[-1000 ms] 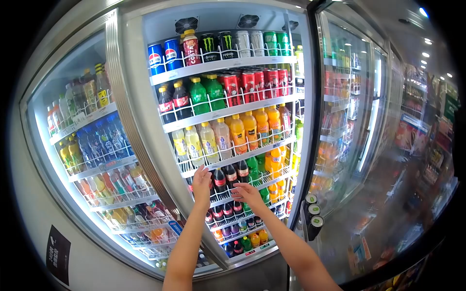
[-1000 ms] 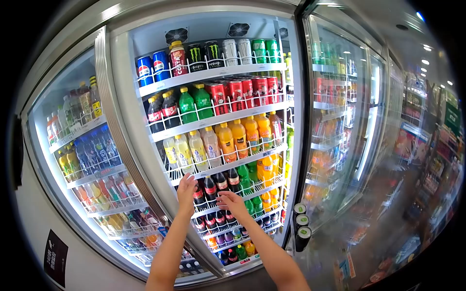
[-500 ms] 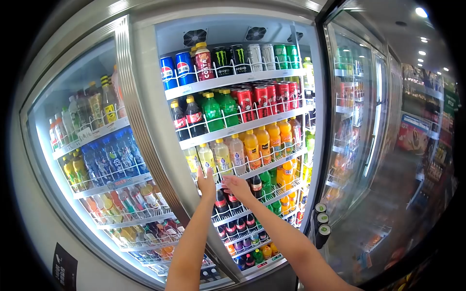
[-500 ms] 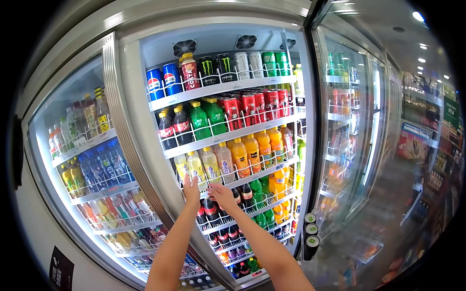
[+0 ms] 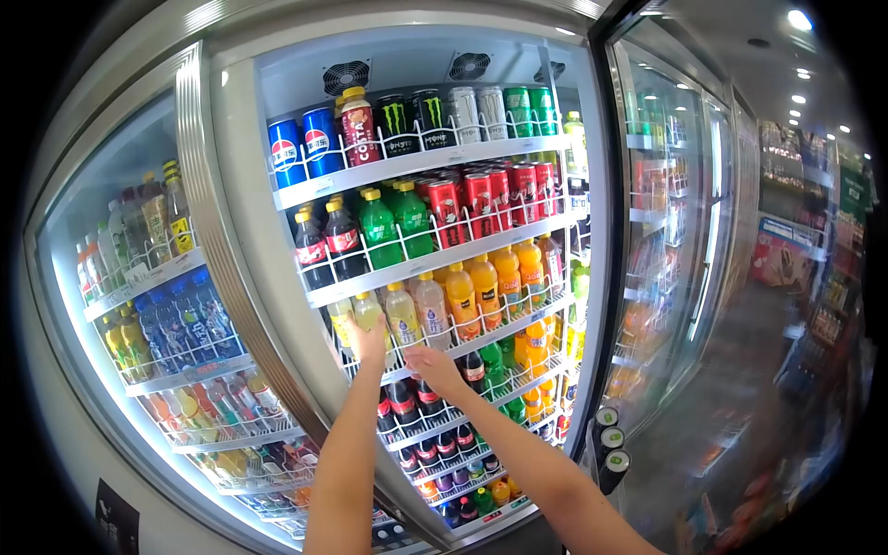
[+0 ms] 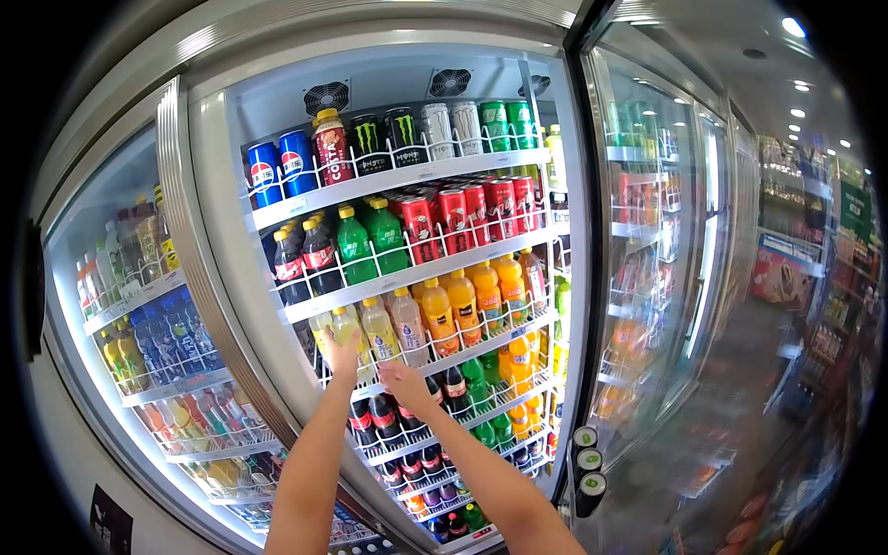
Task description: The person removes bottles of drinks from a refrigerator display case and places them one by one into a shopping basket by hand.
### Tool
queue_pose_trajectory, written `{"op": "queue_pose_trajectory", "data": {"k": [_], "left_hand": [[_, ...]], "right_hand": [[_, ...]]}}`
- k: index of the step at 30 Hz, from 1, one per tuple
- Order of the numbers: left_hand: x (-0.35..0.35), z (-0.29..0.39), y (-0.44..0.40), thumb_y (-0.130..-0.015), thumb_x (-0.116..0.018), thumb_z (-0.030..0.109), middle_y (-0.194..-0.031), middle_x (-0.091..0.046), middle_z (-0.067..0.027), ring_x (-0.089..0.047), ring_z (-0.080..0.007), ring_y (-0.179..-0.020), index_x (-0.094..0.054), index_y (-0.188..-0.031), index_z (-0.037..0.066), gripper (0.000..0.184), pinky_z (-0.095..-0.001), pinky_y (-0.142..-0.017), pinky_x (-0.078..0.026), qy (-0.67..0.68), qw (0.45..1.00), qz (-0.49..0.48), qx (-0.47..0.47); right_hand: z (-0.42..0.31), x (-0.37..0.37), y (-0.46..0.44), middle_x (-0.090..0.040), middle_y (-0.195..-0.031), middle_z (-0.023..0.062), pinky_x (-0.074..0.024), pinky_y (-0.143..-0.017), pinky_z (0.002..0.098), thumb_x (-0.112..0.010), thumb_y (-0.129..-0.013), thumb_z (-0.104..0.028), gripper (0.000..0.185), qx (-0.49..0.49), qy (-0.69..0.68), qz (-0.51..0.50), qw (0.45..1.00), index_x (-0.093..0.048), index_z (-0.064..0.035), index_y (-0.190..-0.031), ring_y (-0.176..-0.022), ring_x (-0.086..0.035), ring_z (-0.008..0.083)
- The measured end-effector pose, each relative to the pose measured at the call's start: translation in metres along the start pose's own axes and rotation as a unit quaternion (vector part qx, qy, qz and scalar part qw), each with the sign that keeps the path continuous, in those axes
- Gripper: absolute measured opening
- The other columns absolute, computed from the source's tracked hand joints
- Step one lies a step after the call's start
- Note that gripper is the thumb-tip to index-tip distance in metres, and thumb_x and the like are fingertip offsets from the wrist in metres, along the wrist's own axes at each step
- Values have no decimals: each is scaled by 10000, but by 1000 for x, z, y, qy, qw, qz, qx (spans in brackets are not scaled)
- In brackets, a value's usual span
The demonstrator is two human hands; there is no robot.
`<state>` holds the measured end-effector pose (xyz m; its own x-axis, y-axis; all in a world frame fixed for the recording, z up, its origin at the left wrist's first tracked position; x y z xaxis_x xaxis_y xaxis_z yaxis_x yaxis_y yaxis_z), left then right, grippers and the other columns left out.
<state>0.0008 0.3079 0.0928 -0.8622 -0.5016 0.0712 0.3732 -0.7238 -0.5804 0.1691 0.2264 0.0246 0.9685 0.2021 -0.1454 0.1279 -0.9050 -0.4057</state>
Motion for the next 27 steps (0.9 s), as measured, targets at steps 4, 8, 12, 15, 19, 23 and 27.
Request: {"op": "queue_pose_trajectory", "data": {"k": [4, 8, 12, 15, 19, 23, 27], "left_hand": [[-5, -21, -9, -750, -766, 273, -1374, -468, -251, -463, -379, -1265, -376, -1403, -26, 817, -408, -1053, -372, 18, 998, -7, 60], [-5, -5, -6, -713, -789, 258, -1260, -524, -232, -506, -380, -1182, -466, -1310, -14, 731, -426, -1010, -400, -86, 995, -42, -4], [8, 38, 23, -692, -805, 261, -1173, -546, -217, -525, -384, -1118, -498, -1254, -16, 698, -451, -959, -418, -93, 989, 0, -113], [16, 46, 36, -689, -811, 267, -1163, -543, -213, -525, -384, -1101, -507, -1229, -4, 677, -452, -939, -421, -63, 986, 28, -153], [23, 76, 57, -720, -790, 206, -1162, -553, -178, -538, -349, -1098, -506, -1241, 1, 628, -420, -958, -422, -24, 985, 1, -169], [32, 113, 78, -742, -778, 191, -1180, -545, -167, -527, -353, -1122, -514, -1255, 44, 596, -429, -974, -410, -30, 971, -13, -236], [35, 115, 84, -743, -798, 222, -1199, -544, -157, -565, -301, -1094, -505, -1303, 41, 658, -389, -919, -459, 44, 974, -66, -210]], "right_hand": [[2, 9, 6, -638, -1138, 61, -533, -826, 268, -549, -979, -202, 369, -20, 48, -7, 999, -549, -12, -1295, -1008, -619, 142], [0, 23, 10, -657, -1138, 93, -542, -818, 277, -543, -973, -215, 385, -2, 90, -12, 996, -556, 4, -1289, -1029, -632, 160], [1, 29, 14, -656, -1138, 102, -543, -822, 282, -544, -972, -207, 390, 0, 93, -6, 996, -543, 18, -1290, -1032, -631, 166], [-4, 22, 15, -657, -1132, 107, -539, -831, 282, -542, -975, -198, 393, 19, 97, -26, 995, -527, 31, -1293, -1029, -632, 166], [-5, 14, 15, -658, -1123, 111, -530, -824, 277, -544, -973, -185, 384, 50, 101, -28, 993, -520, 30, -1290, -988, -632, 155], [-21, 11, 27, -658, -1145, 105, -507, -863, 262, -571, -954, -151, 403, 96, 174, 20, 980, -504, 32, -1307, -1000, -633, 140], [-38, 11, 41, -606, -1267, 152, -454, -978, 283, -620, -930, -136, 532, 116, 125, 92, 981, -419, 57, -1383, -1149, -593, 185]]}}
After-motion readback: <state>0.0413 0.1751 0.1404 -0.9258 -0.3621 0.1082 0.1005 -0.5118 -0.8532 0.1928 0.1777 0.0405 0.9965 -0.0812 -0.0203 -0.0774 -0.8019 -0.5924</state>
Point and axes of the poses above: each hand's wrist, its own y-axis away from the middle knuckle, its own x-axis out of the back of the hand, z = x × y, the point moved 9 cm from there along -y, towards the middle knuckle
